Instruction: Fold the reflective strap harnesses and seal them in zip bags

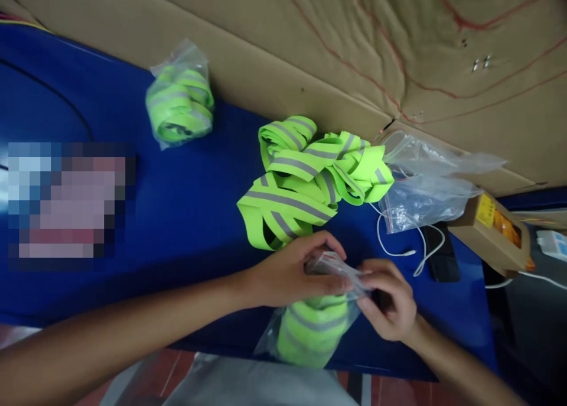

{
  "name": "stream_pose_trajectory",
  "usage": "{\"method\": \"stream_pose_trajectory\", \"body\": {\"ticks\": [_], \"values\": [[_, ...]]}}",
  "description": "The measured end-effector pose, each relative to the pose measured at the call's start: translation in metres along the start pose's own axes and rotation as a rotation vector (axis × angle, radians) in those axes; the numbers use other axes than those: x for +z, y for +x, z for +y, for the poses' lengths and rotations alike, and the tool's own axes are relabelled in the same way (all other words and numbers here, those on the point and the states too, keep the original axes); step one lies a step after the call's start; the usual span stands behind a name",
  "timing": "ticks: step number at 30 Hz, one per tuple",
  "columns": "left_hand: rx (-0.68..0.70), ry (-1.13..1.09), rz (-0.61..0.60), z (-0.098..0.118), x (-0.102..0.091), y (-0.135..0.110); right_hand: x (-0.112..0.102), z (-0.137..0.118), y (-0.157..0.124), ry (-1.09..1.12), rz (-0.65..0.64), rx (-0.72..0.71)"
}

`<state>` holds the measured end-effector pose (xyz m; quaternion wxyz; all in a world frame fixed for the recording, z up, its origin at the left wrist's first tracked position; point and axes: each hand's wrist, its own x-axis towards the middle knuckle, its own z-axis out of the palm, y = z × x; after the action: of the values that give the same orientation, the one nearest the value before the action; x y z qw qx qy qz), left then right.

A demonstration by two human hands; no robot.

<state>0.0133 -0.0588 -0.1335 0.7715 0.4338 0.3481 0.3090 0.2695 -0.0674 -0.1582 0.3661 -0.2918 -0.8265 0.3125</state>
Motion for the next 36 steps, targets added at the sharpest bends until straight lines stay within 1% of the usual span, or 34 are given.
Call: {"method": "stream_pose_trajectory", "body": {"ticks": [2,3,4,7,10,12,13,16,17,18,19,22,23,25,28,30,32,36], "values": [[-0.058,0.065,-0.018,0.000,-0.003,0.000,-0.001,-0.004,0.001,-0.032,-0.119,-0.079],[-0.071,0.098,-0.020,0.000,-0.004,0.000,-0.002,-0.005,0.003,-0.020,-0.147,-0.077],[-0.070,0.123,-0.018,-0.001,-0.005,0.000,-0.002,-0.006,0.005,0.002,-0.160,-0.048],[-0.025,0.146,-0.004,-0.002,-0.008,0.001,-0.003,-0.005,0.014,0.058,-0.197,0.110],[-0.030,0.148,0.015,-0.002,-0.010,0.002,-0.003,-0.004,0.017,0.119,-0.195,0.186],[-0.070,0.137,0.034,-0.001,-0.012,0.002,-0.003,-0.002,0.015,0.187,-0.171,0.214],[-0.089,0.127,0.046,-0.001,-0.013,0.002,-0.003,-0.002,0.012,0.238,-0.136,0.238],[-0.141,0.086,0.073,0.001,-0.016,0.001,-0.003,0.000,0.006,0.430,0.023,0.356],[-0.154,0.065,0.078,0.002,-0.017,0.001,-0.004,0.000,0.005,0.466,0.058,0.384],[-0.165,0.042,0.078,0.002,-0.018,0.001,-0.005,0.001,0.005,0.472,0.058,0.388],[-0.173,0.018,0.075,0.003,-0.019,0.001,-0.007,0.002,0.006,0.450,0.024,0.367],[-0.175,-0.048,0.059,0.003,-0.020,0.002,-0.011,0.003,0.012,0.316,-0.154,0.248],[-0.176,-0.066,0.053,0.003,-0.020,0.002,-0.011,0.003,0.014,0.281,-0.202,0.232],[-0.178,-0.101,0.045,0.002,-0.020,0.002,-0.011,0.003,0.016,0.236,-0.242,0.260],[-0.205,-0.140,0.025,0.001,-0.020,0.002,-0.009,0.004,0.016,0.208,-0.217,0.333],[-0.218,-0.143,0.024,0.001,-0.021,0.001,-0.009,0.005,0.015,0.216,-0.193,0.339],[-0.210,-0.105,0.046,0.002,-0.020,0.001,-0.009,0.006,0.011,0.250,-0.168,0.329],[-0.183,-0.008,0.076,0.004,-0.018,0.002,-0.006,0.005,-0.003,0.371,-0.073,0.380]]}}
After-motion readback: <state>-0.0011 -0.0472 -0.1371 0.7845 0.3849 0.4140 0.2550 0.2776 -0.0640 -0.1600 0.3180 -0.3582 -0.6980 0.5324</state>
